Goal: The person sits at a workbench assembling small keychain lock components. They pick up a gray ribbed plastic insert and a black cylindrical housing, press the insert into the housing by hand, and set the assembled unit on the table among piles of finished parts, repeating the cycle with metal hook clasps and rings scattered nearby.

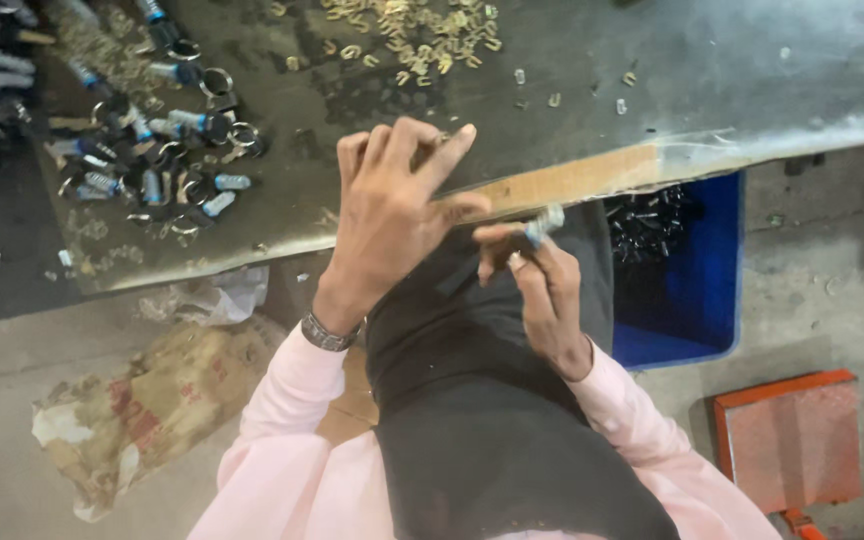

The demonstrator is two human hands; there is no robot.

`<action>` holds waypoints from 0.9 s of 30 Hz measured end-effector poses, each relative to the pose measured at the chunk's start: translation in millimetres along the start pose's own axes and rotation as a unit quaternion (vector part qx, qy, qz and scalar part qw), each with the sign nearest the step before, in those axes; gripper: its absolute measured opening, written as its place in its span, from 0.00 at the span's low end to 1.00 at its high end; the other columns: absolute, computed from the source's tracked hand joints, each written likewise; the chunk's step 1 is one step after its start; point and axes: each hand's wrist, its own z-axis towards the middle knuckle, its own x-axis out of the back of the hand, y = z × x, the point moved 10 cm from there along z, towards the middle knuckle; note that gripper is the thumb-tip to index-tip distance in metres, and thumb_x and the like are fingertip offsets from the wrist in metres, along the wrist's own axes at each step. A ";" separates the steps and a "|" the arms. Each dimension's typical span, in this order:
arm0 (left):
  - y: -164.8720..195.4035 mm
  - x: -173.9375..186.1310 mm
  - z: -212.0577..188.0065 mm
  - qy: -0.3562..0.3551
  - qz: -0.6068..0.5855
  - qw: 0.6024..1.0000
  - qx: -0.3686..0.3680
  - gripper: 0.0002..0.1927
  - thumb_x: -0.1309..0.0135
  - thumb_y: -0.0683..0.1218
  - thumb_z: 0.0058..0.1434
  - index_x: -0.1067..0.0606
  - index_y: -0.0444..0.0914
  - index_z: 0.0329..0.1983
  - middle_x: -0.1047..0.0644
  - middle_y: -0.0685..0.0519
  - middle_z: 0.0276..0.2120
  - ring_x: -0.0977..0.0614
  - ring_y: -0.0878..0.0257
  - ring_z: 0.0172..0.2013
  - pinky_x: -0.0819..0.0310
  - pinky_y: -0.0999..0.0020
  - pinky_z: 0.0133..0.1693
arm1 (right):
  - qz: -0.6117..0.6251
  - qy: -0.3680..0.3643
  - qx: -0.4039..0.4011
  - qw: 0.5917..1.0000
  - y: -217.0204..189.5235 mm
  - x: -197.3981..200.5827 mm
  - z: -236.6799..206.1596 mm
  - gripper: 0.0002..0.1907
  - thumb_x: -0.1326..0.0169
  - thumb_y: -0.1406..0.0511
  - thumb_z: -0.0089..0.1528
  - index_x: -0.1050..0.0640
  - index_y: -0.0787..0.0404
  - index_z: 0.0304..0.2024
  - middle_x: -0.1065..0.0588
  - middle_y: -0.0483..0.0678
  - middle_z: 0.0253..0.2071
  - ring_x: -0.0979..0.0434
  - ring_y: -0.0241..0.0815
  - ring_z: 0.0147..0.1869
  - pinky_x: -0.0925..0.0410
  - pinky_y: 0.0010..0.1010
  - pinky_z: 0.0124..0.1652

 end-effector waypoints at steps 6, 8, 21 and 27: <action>6.4 -13.2 -38.1 -0.020 0.061 0.998 0.000 0.24 0.34 0.52 0.61 0.22 0.39 0.59 0.27 0.55 0.42 0.26 0.59 0.45 0.43 0.59 0.53 | 0.062 0.041 -0.047 0.996 7.0 28.7 -8.7 0.19 0.60 0.68 0.64 0.26 0.70 0.54 0.29 0.47 0.39 0.33 0.34 0.41 0.37 0.23 0.46; 0.9 -2.4 -50.5 0.016 0.017 0.999 0.027 0.14 0.32 0.45 0.61 0.22 0.42 0.48 0.24 0.57 0.38 0.24 0.60 0.43 0.41 0.60 0.52 | 0.097 0.033 -0.044 0.994 4.3 29.8 -8.1 0.16 0.62 0.65 0.67 0.27 0.67 0.49 0.28 0.49 0.45 0.32 0.34 0.44 0.35 0.25 0.49; -22.4 -36.1 -59.6 0.042 -0.530 0.805 0.265 0.09 0.41 0.32 0.68 0.20 0.30 0.50 0.18 0.48 0.41 0.16 0.66 0.37 0.21 0.75 0.38 | 0.193 -0.014 -0.183 0.964 18.2 1.8 5.8 0.15 0.56 0.65 0.71 0.25 0.69 0.52 0.29 0.48 0.42 0.25 0.38 0.48 0.30 0.29 0.52; -31.3 -52.1 -51.7 0.001 -0.561 0.760 0.327 0.06 0.41 0.34 0.65 0.22 0.31 0.45 0.15 0.49 0.39 0.17 0.67 0.29 0.27 0.77 0.28 | 0.221 0.046 -0.156 0.962 22.6 13.8 13.1 0.18 0.41 0.66 0.66 0.27 0.67 0.56 0.25 0.51 0.42 0.22 0.41 0.47 0.28 0.34 0.50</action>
